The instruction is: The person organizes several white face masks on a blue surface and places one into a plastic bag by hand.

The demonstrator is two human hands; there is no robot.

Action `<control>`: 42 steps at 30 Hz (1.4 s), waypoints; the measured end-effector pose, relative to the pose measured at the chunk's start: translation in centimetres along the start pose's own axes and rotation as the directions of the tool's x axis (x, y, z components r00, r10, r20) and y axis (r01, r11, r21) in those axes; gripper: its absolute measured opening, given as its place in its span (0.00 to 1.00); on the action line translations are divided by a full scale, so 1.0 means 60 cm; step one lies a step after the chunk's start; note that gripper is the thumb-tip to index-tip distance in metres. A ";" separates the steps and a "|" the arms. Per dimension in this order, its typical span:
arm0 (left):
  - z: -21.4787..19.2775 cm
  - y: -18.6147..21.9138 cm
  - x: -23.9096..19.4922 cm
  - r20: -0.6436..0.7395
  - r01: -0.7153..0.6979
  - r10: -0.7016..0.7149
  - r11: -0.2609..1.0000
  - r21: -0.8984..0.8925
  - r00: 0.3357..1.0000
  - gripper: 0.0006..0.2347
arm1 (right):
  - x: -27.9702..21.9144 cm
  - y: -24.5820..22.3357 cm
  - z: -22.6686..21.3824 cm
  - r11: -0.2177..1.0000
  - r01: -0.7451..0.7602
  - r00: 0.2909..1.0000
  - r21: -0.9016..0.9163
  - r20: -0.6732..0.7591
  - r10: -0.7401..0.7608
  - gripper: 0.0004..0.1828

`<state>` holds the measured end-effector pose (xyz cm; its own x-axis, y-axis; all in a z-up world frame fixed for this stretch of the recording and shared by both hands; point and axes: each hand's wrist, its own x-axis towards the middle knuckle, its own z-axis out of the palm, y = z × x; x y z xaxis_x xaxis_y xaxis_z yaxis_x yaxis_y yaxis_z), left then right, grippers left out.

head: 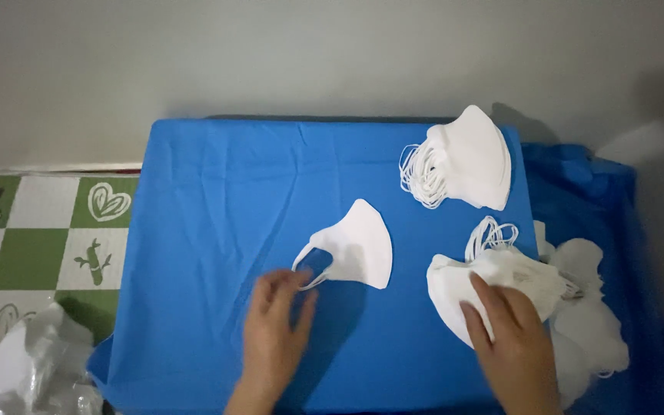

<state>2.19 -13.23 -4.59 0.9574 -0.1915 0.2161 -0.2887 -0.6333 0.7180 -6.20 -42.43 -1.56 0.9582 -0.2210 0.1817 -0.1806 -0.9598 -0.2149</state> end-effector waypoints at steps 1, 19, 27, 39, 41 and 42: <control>0.010 0.006 -0.017 0.002 0.001 -0.001 1.000 -0.001 1.000 0.14 | -0.016 0.018 0.013 1.000 -0.001 1.000 -0.001 0.001 0.001 0.27; 0.071 0.044 -0.095 0.289 -0.135 0.234 0.936 -0.324 0.928 0.13 | -0.108 0.075 0.071 0.985 0.020 0.998 -0.169 -0.053 -0.029 0.40; 0.079 0.036 -0.097 0.269 -0.160 0.248 0.937 -0.311 0.931 0.12 | -0.088 0.102 0.032 0.966 -0.236 0.961 0.108 0.170 0.216 0.17; -0.018 0.053 -0.002 0.236 -0.120 0.277 0.846 -0.520 0.931 0.35 | -0.109 0.154 -0.043 0.893 0.435 0.861 0.113 0.239 -0.449 0.34; -0.018 0.050 0.009 0.340 -0.008 0.229 0.838 -0.545 0.912 0.37 | -0.061 0.033 -0.047 0.966 0.043 0.941 0.254 0.315 -0.125 0.24; -0.018 0.048 0.015 0.447 0.110 0.186 0.823 -0.558 0.875 0.40 | -0.039 -0.028 -0.050 0.867 -0.362 0.879 0.342 0.434 0.196 0.15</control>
<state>2.20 -14.39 -1.60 0.7841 -0.6200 0.0270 -0.1318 -0.1239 0.9835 -8.81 -40.80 1.28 0.9034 -0.3073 -0.2991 -0.4279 -0.6927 -0.5806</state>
